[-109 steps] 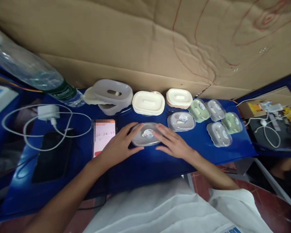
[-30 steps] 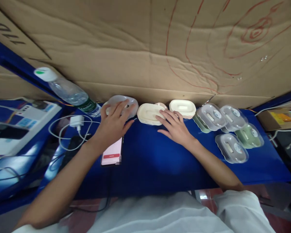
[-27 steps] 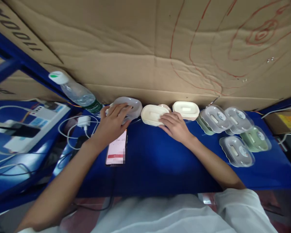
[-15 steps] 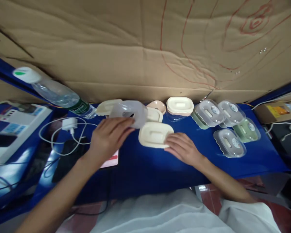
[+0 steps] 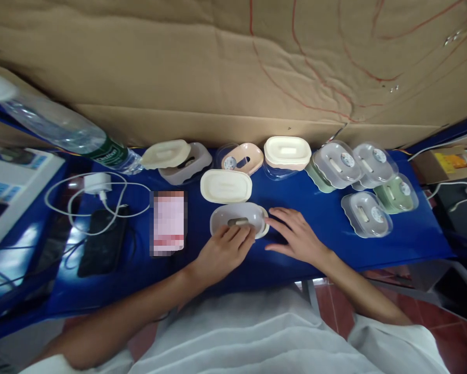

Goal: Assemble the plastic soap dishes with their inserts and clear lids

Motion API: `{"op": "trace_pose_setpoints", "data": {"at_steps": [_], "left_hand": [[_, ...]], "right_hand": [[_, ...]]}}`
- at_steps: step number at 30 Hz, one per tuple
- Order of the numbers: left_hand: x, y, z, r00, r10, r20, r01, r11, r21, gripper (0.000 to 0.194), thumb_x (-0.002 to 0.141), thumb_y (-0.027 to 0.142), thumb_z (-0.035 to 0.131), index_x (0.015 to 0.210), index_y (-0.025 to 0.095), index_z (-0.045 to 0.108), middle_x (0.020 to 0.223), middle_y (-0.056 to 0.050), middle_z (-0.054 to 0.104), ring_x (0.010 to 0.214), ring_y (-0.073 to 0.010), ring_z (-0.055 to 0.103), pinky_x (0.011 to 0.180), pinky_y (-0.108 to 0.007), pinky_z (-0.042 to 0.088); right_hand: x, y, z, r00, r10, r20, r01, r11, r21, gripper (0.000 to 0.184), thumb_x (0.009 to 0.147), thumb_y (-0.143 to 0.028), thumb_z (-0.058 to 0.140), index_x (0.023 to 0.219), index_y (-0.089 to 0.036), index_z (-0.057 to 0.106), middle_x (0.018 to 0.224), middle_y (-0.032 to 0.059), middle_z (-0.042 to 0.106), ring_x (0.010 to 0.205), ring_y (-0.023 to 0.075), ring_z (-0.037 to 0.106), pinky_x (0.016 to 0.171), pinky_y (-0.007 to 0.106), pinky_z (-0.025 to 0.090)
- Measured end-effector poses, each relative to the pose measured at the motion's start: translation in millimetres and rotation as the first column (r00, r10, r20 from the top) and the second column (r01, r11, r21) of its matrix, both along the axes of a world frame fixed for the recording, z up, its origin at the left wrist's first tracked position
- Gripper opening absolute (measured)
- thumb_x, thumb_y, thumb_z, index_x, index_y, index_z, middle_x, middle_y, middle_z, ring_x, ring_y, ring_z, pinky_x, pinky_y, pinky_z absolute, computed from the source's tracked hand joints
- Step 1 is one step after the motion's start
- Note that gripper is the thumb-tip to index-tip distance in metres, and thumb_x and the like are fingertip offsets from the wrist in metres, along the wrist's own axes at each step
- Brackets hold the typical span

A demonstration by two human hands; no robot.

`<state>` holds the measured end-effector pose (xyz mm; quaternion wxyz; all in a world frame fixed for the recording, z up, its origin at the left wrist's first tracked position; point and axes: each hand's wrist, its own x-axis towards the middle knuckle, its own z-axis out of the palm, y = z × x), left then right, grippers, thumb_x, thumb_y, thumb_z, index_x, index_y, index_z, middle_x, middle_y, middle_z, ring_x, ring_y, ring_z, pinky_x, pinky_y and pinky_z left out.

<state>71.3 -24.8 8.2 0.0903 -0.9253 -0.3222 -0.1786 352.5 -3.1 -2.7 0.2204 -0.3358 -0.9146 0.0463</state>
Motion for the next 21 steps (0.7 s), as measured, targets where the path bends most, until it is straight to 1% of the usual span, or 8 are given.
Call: {"op": "trace_pose_setpoints", "data": {"at_steps": [1, 3, 5, 8, 11, 16, 19, 21], "left_hand": [[1.4, -0.3, -1.6, 1.0, -0.003, 0.005, 0.003, 1.0, -0.001, 0.022, 0.112, 0.016, 0.062, 0.13, 0.01, 0.072, 0.116, -0.009, 0.081, 0.102, -0.0244, 0.075, 0.086, -0.039, 0.057], [2.7, -0.4, -3.2, 1.0, -0.006, 0.018, 0.006, 1.0, -0.016, 0.024, 0.112, 0.018, 0.064, 0.133, 0.011, 0.072, 0.121, -0.01, 0.08, 0.106, -0.0251, 0.075, 0.092, -0.04, 0.058], [0.1, 0.7, -2.0, 1.0, 0.024, 0.015, -0.023, 0.998, -0.056, 0.029, 0.111, 0.023, 0.066, 0.139, 0.013, 0.071, 0.13, -0.012, 0.079, 0.113, -0.0273, 0.074, 0.098, -0.044, 0.058], [-12.8, 3.2, 2.5, 0.996, 0.087, 0.007, -0.086, 0.988, -0.128, 0.041, 0.111, 0.037, 0.068, 0.147, 0.016, 0.068, 0.144, -0.017, 0.073, 0.125, -0.0328, 0.071, 0.107, -0.051, 0.057], [-30.8, 3.5, 3.0, 0.99, 0.133, 0.037, -0.125, 0.977, -0.174, 0.047, 0.11, 0.045, 0.068, 0.147, 0.016, 0.067, 0.148, -0.022, 0.069, 0.129, -0.0372, 0.07, 0.108, -0.055, 0.059], [-45.4, -7.3, -6.3, 0.989, 0.139, 0.044, -0.128, 0.971, -0.2, 0.032, 0.109, 0.031, 0.071, 0.138, 0.018, 0.069, 0.141, -0.02, 0.073, 0.12, -0.0338, 0.074, 0.101, -0.05, 0.063], [-43.1, -15.1, -9.8, 0.99, 0.135, 0.048, -0.127, 0.982, -0.144, 0.027, 0.108, 0.024, 0.07, 0.135, 0.019, 0.071, 0.138, -0.018, 0.075, 0.124, -0.0324, 0.074, 0.11, -0.052, 0.059], [-40.9, -17.4, -9.2, 0.993, 0.106, 0.05, -0.099, 0.985, -0.14, 0.025, 0.108, 0.019, 0.069, 0.133, 0.017, 0.072, 0.139, -0.017, 0.076, 0.13, -0.0325, 0.072, 0.114, -0.052, 0.056]], "right_hand": [[-1.6, 1.0, -1.5, 0.998, 0.036, 0.042, -0.035, 0.999, -0.023, 0.06, 0.108, -0.056, 0.07, 0.155, -0.019, 0.064, 0.153, 0.0202, 0.069, 0.144, 0.0339, 0.066, 0.116, 0.052, 0.057], [-5.3, 4.7, -3.5, 0.993, 0.091, 0.076, -0.087, 0.995, -0.045, 0.055, 0.11, -0.046, 0.068, 0.158, -0.019, 0.062, 0.162, 0.0194, 0.064, 0.151, 0.033, 0.061, 0.122, 0.053, 0.055], [-6.6, 9.0, -3.5, 0.994, 0.094, 0.049, -0.093, 0.995, -0.029, 0.044, 0.112, -0.039, 0.067, 0.15, -0.017, 0.067, 0.157, 0.0198, 0.067, 0.149, 0.0326, 0.063, 0.12, 0.052, 0.057], [-2.3, 12.5, -0.5, 0.995, 0.095, -0.035, -0.095, 0.995, -0.01, 0.035, 0.111, -0.037, 0.068, 0.137, -0.014, 0.072, 0.143, 0.0206, 0.075, 0.145, 0.0328, 0.067, 0.117, 0.05, 0.062], [3.3, 10.3, 1.9, 0.991, 0.094, -0.098, -0.099, 0.994, -0.046, 0.031, 0.11, -0.035, 0.071, 0.133, -0.015, 0.073, 0.139, 0.0194, 0.076, 0.142, 0.0312, 0.07, 0.116, 0.048, 0.064], [0.5, 3.3, -1.8, 0.99, 0.138, -0.036, -0.14, 0.987, -0.08, 0.035, 0.11, -0.033, 0.07, 0.14, -0.015, 0.073, 0.149, 0.0189, 0.073, 0.149, 0.0315, 0.064, 0.122, 0.051, 0.06], [-4.3, -1.3, -9.5, 0.985, 0.174, 0.017, -0.173, 0.984, -0.03, 0.037, 0.111, -0.035, 0.07, 0.144, -0.018, 0.073, 0.148, 0.0157, 0.074, 0.147, 0.03, 0.066, 0.121, 0.051, 0.059], [-5.9, -5.5, -14.4, 0.983, 0.175, 0.05, -0.176, 0.984, 0.008, 0.034, 0.111, -0.028, 0.069, 0.143, -0.021, 0.074, 0.144, 0.0124, 0.077, 0.144, 0.0282, 0.068, 0.121, 0.05, 0.058]]}}
